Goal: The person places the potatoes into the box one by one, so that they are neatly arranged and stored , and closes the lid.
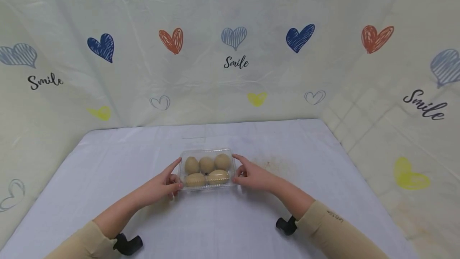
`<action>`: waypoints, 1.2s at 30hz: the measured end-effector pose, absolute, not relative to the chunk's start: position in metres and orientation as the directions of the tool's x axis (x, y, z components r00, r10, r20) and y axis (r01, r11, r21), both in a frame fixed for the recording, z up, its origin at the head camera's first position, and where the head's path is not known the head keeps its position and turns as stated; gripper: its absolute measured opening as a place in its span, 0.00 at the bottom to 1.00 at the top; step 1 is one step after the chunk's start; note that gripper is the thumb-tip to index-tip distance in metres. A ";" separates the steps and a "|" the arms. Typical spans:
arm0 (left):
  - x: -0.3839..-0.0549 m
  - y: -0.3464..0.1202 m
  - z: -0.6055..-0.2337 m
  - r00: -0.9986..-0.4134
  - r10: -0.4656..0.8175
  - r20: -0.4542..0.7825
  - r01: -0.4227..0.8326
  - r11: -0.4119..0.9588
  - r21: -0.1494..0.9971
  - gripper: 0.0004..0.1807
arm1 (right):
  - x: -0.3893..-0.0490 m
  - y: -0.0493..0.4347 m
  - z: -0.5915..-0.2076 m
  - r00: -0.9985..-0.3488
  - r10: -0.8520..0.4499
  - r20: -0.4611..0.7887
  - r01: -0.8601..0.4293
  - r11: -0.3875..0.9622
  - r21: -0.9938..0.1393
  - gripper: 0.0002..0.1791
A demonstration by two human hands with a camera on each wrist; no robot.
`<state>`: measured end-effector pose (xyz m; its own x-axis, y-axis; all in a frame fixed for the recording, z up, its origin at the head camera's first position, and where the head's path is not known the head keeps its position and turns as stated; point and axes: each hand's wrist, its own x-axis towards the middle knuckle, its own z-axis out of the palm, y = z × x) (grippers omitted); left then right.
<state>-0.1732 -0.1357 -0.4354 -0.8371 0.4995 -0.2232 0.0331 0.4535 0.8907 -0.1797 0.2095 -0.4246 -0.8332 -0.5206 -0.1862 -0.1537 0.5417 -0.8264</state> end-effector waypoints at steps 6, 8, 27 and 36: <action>-0.173 -0.134 -0.437 -0.839 0.482 -0.251 -0.009 0.450 0.893 0.48 | -0.179 0.208 -0.426 -0.826 -0.514 -0.231 -0.082 0.515 -0.853 0.45; -0.173 -0.134 -0.437 -0.837 0.483 -0.256 -0.016 0.447 0.894 0.48 | -0.179 0.208 -0.426 -0.825 -0.512 -0.240 -0.065 0.507 -0.859 0.44; -0.172 -0.133 -0.433 -0.844 0.462 -0.273 -0.058 0.427 0.902 0.48 | -0.179 0.207 -0.425 -0.813 -0.520 -0.261 -0.012 0.463 -0.886 0.46; -0.174 -0.135 -0.433 -0.829 0.471 -0.302 -0.111 0.390 0.914 0.48 | -0.178 0.206 -0.424 -0.810 -0.502 -0.303 0.064 0.439 -0.896 0.47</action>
